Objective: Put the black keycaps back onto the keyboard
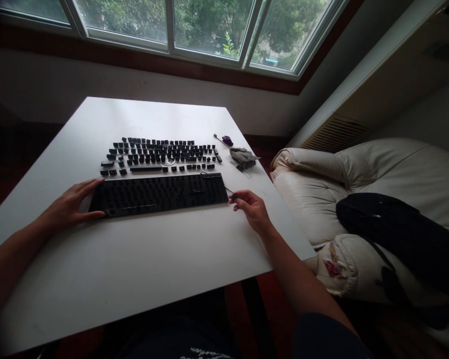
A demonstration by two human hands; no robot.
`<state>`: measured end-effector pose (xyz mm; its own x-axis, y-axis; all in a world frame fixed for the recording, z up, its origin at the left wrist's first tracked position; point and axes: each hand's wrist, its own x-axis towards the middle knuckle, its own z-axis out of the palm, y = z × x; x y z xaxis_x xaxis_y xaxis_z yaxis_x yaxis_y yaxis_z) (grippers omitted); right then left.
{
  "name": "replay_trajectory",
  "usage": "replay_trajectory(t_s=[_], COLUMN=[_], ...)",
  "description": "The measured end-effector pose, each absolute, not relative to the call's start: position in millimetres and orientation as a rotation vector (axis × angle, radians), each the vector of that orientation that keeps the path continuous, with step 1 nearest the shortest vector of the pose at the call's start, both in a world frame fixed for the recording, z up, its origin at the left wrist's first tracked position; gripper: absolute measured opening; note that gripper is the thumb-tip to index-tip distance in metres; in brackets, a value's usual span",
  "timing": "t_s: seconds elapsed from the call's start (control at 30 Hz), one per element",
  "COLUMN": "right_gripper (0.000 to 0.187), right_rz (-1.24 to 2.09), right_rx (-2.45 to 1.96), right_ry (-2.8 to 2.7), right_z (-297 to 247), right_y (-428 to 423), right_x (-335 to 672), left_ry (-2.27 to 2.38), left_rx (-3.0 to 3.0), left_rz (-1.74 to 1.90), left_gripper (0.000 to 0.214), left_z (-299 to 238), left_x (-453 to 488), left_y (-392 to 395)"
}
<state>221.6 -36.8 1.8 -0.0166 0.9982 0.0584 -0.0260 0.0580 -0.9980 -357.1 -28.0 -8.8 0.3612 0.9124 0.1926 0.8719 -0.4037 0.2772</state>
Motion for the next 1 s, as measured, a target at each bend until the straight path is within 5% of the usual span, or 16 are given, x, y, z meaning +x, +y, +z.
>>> replay_trajectory(t_s=[0.7,1.0], right_gripper=[0.022,0.03], right_rz=[0.656,0.958], right_rx=[-1.37,-1.33], right_ry=[-1.834,-1.584], right_z=[24.4,2.9], right_y=[-50.5,-31.0], right_x=[186.9,208.2], left_ry=[1.64,1.628], left_rx=[2.493,2.506], left_rz=[0.436,0.45], left_gripper=[0.102,0.101], left_z=[-8.8,-9.3], left_x=[-356.8,-357.3], left_y=[-26.7,-26.1])
